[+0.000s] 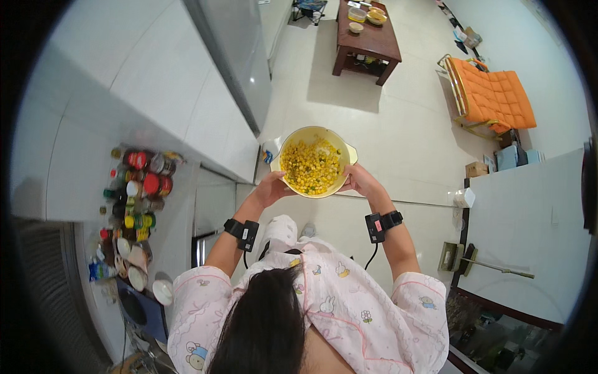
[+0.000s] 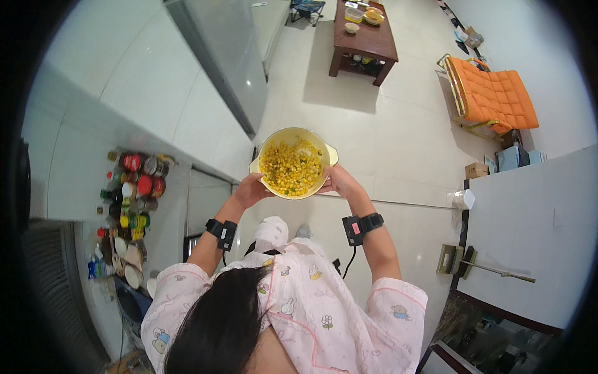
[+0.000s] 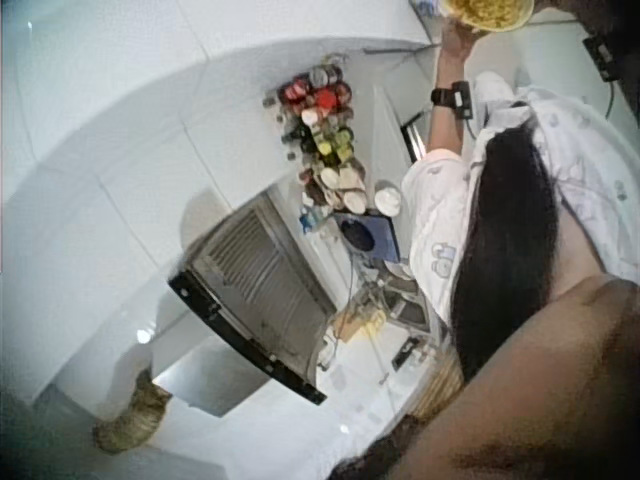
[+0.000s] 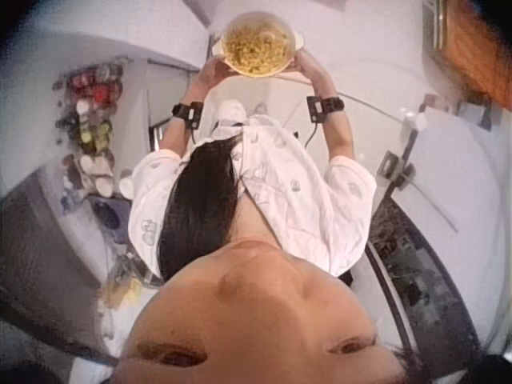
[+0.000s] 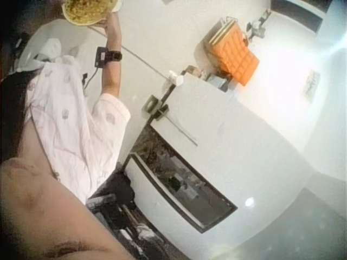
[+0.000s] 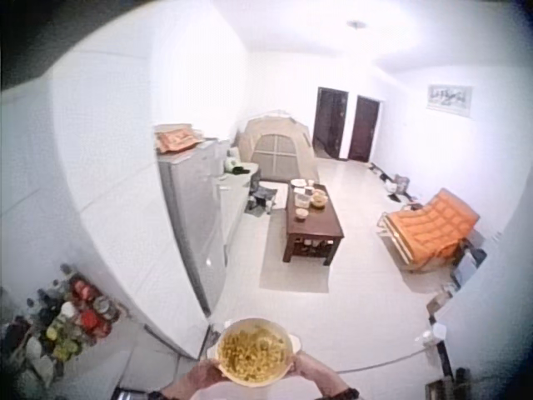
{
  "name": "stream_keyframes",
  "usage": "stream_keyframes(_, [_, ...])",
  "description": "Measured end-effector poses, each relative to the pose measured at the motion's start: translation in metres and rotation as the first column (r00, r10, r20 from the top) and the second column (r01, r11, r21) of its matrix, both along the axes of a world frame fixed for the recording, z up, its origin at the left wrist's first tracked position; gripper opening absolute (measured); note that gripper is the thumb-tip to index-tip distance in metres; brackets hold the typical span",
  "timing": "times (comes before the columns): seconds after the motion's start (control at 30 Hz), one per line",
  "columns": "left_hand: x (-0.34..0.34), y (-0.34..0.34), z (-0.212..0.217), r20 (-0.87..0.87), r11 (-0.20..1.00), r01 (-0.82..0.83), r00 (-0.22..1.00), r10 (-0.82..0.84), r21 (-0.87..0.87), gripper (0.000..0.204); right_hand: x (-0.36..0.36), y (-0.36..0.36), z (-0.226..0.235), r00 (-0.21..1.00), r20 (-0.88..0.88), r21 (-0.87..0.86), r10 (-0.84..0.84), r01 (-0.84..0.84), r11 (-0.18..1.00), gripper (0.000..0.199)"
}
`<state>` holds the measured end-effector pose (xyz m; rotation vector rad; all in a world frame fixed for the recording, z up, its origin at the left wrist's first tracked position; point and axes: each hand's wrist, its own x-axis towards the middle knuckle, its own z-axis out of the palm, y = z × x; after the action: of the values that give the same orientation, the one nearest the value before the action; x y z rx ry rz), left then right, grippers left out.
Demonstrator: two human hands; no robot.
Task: The person carries a bowl of food from a dining table to a kitchen counter, places another bowl into a refrigerator, covers a bowl with a lid on the dining table, and moves a plate with bread to the table.
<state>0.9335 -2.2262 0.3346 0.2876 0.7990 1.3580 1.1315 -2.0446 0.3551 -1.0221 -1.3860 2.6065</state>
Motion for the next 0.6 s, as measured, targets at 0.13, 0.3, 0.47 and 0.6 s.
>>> stream_keyframes(0.13, [-0.033,0.109,-0.019,0.042,0.998,0.050,0.998,-0.048,-0.040,0.059,-0.023,0.101,-0.007,0.998,-0.006,0.001,-0.057,0.057,0.998,0.052])
stream_keyframes(0.3, [-0.130,0.331,-0.004,0.016,0.990,0.143,0.990,-0.144,0.003,0.056,-0.103,0.307,0.012,0.995,0.011,0.035,-0.098,0.098,0.995,0.053])
stream_keyframes(0.47, [-0.164,0.415,-0.004,0.022,0.990,0.136,0.991,-0.135,-0.024,0.055,-0.137,0.375,-0.010,0.981,0.083,0.028,-0.177,0.175,0.984,0.051])
stream_keyframes(0.6, [-0.216,0.538,0.018,-0.081,0.973,0.227,0.972,-0.223,0.051,0.058,-0.178,0.488,0.022,0.979,0.061,0.024,-0.195,0.194,0.981,0.052])
